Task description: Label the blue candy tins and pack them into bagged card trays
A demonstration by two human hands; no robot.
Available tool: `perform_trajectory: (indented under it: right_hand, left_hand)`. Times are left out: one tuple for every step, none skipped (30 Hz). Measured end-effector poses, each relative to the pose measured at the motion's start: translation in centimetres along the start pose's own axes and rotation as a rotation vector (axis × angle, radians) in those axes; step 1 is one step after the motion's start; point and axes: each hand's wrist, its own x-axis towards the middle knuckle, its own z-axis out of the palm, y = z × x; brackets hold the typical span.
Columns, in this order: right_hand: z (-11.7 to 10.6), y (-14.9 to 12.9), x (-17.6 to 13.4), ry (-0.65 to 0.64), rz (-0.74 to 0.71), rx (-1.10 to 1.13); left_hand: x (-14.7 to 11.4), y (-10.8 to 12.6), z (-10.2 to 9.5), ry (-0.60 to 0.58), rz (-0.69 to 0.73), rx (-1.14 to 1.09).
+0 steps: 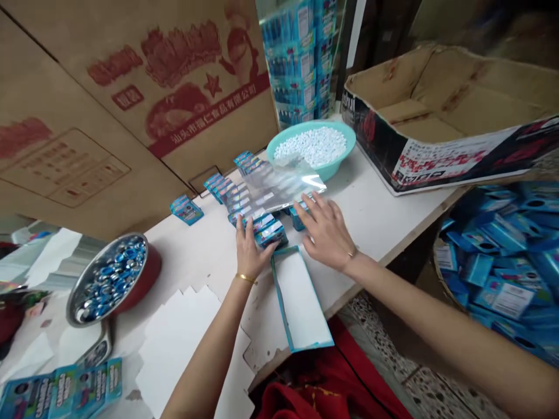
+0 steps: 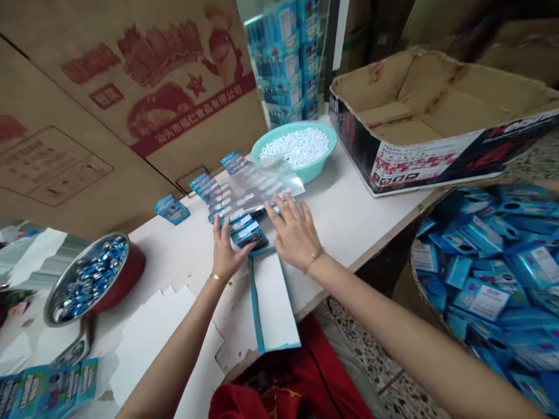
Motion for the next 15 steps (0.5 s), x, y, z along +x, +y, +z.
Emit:
perform_trajectory:
  right_hand:
    - [0.7,0.5,2.6,-0.028,-0.060,-0.030]
    - [1.5,0.9,4.9,-0.072,-0.110,-0.060]
    - [2.6,1.1,6.8,-0.121,-0.145,-0.088]
    - [3.6,1.1,8.5,-0.167,-0.159,-0.114]
    - [4.6,1.1,9.9,-0.215,-0.160,-0.137]
    - [5.4,1.1,10.9,-0.256,-0.148,-0.154]
    - [5.9,1.1,11.8,-0.287,-0.127,-0.162]
    - [6.0,1.2,12.4,-0.301,-0.104,-0.165]
    - [5.8,1.4,12.7,-0.292,-0.084,-0.163]
    - [5.2,1.8,12.7,-0.260,-0.066,-0.160]
    - [4.3,2.3,12.4,-0.207,-0.053,-0.160]
    - [3.2,3.1,11.7,-0.139,-0.046,-0.163]
    - [2.0,3.9,10.5,-0.071,-0.042,-0.169]
    - [0.8,4.8,8.9,-0.006,-0.036,-0.175]
    - [-0.4,5.8,6.9,0.055,-0.022,-0.180]
  left_hand:
    - [0.0,-0.2,-0.1,0.016,0.005,-0.006]
    - [0.0,-0.4,-0.3,0.024,0.009,-0.010]
    - [0.0,-0.5,-0.5,0.029,0.011,-0.013]
    - [0.0,-0.5,-0.6,0.030,0.011,-0.016]
    - [0.0,-0.6,-0.8,0.028,0.009,-0.018]
    - [0.0,-0.6,-1.0,0.022,0.005,-0.018]
    - [0.0,-0.6,-1.2,0.013,0.004,-0.013]
    - [0.0,-0.6,-1.4,0.003,0.005,-0.004]
    - [0.0,-0.6,-1.6,-0.006,0.008,0.012]
    - [0.1,-0.6,-1.8,-0.013,0.011,0.037]
    - [0.2,-0.6,-2.0,-0.020,0.015,0.073]
    - [0.5,-0.5,-2.1,-0.034,0.017,0.115]
    - [0.8,-0.4,-2.2,-0.054,0.017,0.159]
    - [1.2,-0.4,-2.3,-0.084,0.016,0.202]
    - [1.7,-0.4,-2.3,-0.122,0.017,0.238]
